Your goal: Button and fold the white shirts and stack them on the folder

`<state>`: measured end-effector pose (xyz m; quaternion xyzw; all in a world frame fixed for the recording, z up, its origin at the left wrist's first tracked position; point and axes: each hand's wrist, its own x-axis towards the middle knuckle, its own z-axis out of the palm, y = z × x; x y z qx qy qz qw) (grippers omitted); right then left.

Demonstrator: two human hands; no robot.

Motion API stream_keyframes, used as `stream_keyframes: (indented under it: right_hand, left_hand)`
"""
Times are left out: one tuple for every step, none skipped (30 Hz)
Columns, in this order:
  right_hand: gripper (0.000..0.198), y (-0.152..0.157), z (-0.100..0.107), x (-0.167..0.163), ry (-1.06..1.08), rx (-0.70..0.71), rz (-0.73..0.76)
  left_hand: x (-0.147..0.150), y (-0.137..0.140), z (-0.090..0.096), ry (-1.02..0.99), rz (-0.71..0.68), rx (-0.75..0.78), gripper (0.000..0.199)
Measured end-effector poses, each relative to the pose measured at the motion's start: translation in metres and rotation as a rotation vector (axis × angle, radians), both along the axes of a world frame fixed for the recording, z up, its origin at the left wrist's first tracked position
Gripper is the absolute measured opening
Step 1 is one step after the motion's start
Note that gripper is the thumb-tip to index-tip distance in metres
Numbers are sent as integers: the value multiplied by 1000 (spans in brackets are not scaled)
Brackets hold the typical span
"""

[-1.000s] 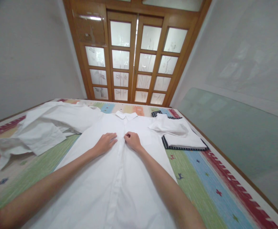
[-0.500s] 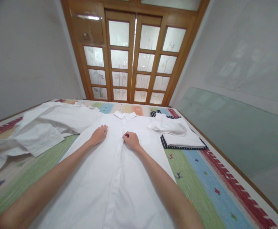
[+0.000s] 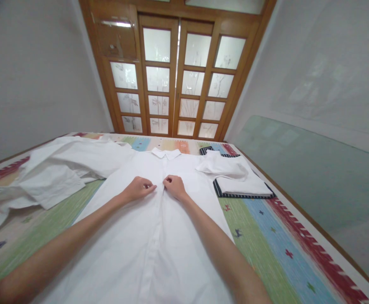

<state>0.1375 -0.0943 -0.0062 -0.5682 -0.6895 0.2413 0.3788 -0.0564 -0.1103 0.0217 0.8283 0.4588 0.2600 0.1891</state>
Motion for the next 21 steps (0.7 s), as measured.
stream_keyframes:
  right_hand:
    - [16,0,0,0,2,1,2]
    - [16,0,0,0,5,2,4]
    - [17,0,0,0,8,1,5]
    - [17,0,0,1,11,0,8]
    - [17,0,0,1,14,-3,10]
    - [17,1,0,1,15,-6,12]
    - [17,1,0,1,15,-8,12]
    - [17,1,1,2,13,-10,14]
    - [17,1,1,2,9,-12,17]
    - [18,1,1,2,7,-14,19]
    - [18,1,1,2,7,-14,19]
    - [18,1,1,2,10,-14,20]
    - [18,1,1,2,15,-14,20]
    - [18,0,1,2,21,-13,22]
    - [18,0,2,2,25,-11,23]
    - [18,0,2,1,25,-10,26]
    - [18,-1,2,1,22,-10,29]
    - [18,-1,3,1,16,-10,31]
    - [18,-1,3,1,10,-11,31]
    - [17,-1,4,1,4,-13,31]
    - [17,-1,4,1,-2,-17,31]
  left_hand:
    - [4,3,1,24,-3,29,20]
    - [8,6,1,55,-32,60,18]
    - [12,8,-1,73,-49,90,16]
    - [17,10,-3,74,-48,109,16]
    - [22,11,-6,75,-40,116,17]
    - [26,12,-9,74,-25,116,17]
    - [29,13,-13,71,-2,112,16]
    - [32,13,-16,64,24,107,15]
    - [34,13,-18,53,48,105,13]
    - [36,13,-20,41,66,106,12]
    - [37,13,-22,27,78,111,11]
    - [37,13,-23,13,84,119,9]
    - [37,14,-24,-2,84,124,8]
    - [37,14,-24,-19,81,124,8]
    - [36,15,-24,-35,78,117,7]
    - [36,15,-24,-51,77,105,7]
    - [35,16,-24,-65,79,91,7]
    - [35,17,-24,-74,83,77,7]
    - [36,18,-24,-79,87,66,7]
    - [36,18,-24,-80,92,60,8]
    - [36,19,-24,-80,97,58,8]
